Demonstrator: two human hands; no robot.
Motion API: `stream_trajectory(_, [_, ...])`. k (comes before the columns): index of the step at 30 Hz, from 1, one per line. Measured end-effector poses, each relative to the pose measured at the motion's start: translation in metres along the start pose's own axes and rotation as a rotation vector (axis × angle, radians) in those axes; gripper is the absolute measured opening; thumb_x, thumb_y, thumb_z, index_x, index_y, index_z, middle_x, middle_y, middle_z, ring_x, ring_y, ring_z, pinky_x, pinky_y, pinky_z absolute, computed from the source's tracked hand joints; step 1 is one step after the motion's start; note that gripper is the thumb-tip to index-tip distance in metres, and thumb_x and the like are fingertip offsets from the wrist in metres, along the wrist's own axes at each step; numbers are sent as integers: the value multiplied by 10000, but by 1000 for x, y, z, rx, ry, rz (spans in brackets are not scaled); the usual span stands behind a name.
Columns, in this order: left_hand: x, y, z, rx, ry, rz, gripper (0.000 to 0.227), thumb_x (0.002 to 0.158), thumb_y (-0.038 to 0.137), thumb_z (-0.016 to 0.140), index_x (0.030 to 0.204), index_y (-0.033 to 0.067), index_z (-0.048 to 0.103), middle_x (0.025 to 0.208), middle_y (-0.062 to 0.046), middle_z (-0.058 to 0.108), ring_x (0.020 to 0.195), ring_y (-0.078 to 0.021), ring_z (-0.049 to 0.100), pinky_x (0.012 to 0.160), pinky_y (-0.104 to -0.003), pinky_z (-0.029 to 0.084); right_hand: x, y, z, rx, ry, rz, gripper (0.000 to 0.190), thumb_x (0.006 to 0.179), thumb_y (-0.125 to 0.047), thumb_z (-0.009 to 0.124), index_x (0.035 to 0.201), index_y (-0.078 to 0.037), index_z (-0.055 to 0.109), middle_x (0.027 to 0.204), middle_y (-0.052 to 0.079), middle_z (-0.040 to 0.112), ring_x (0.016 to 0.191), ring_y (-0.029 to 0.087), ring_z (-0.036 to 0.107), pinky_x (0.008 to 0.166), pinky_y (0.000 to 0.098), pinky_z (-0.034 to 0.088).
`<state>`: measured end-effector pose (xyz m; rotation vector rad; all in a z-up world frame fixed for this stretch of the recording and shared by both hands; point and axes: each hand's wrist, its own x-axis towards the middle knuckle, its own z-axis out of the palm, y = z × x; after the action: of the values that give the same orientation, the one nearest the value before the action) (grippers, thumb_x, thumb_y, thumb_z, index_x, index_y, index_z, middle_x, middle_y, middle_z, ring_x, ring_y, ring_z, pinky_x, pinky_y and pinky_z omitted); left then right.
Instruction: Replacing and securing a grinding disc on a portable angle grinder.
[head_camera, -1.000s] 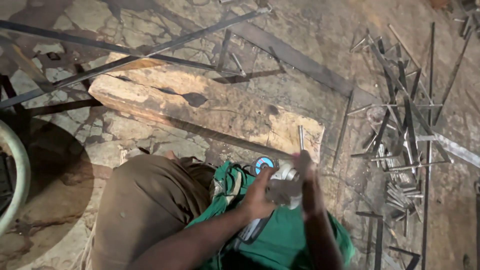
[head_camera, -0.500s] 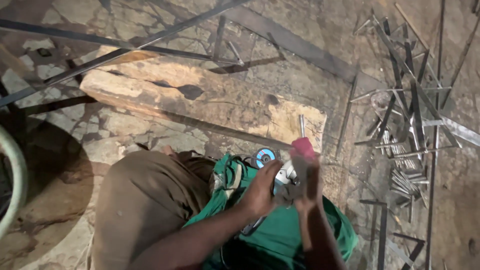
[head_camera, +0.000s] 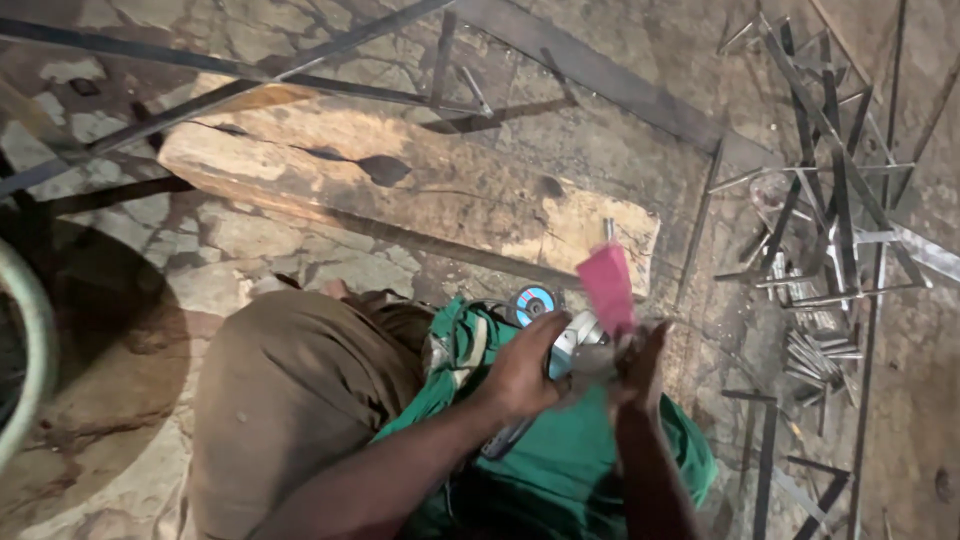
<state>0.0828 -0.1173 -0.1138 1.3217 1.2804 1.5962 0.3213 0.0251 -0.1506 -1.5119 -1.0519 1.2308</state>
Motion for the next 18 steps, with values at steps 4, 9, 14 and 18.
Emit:
stream_trajectory(4, [3, 9, 2, 132, -19, 36, 845, 719, 158, 812, 1476, 0, 473, 1504, -242, 522, 1402, -434, 497, 1166, -460, 423, 2, 24, -18, -604, -219, -882, 538, 1147, -347, 444, 1538, 18, 385, 1446, 262, 490, 1301, 368, 516, 1067, 430, 442])
stream_trajectory(9, [5, 7, -10, 179, 0, -13, 874, 710, 162, 821, 1466, -33, 429, 1489, -288, 477, 1374, -469, 469, 1151, -487, 401, -60, -35, 99, -282, 18, -327, 388, 1055, -304, 531, 1265, 9, 620, 1161, 175, 671, 1016, 251, 613, 898, 396, 496])
stream_trajectory(14, [-3, -17, 0, 26, 119, 50, 931, 652, 139, 825, 1474, -28, 420, 1496, -310, 456, 1425, -500, 430, 1178, -471, 403, -90, -63, 121, -493, -28, -565, 410, 944, -179, 587, 1306, 12, 565, 1179, 159, 649, 1041, 231, 620, 924, 355, 499])
stream_trajectory(18, [15, -30, 2, -50, 142, 70, 887, 662, 169, 828, 1454, -5, 469, 1453, -275, 528, 1419, -445, 503, 1185, -462, 397, -91, -79, 128, -496, -23, -347, 414, 940, -189, 576, 1317, -19, 555, 1082, 155, 651, 925, 237, 604, 821, 366, 506])
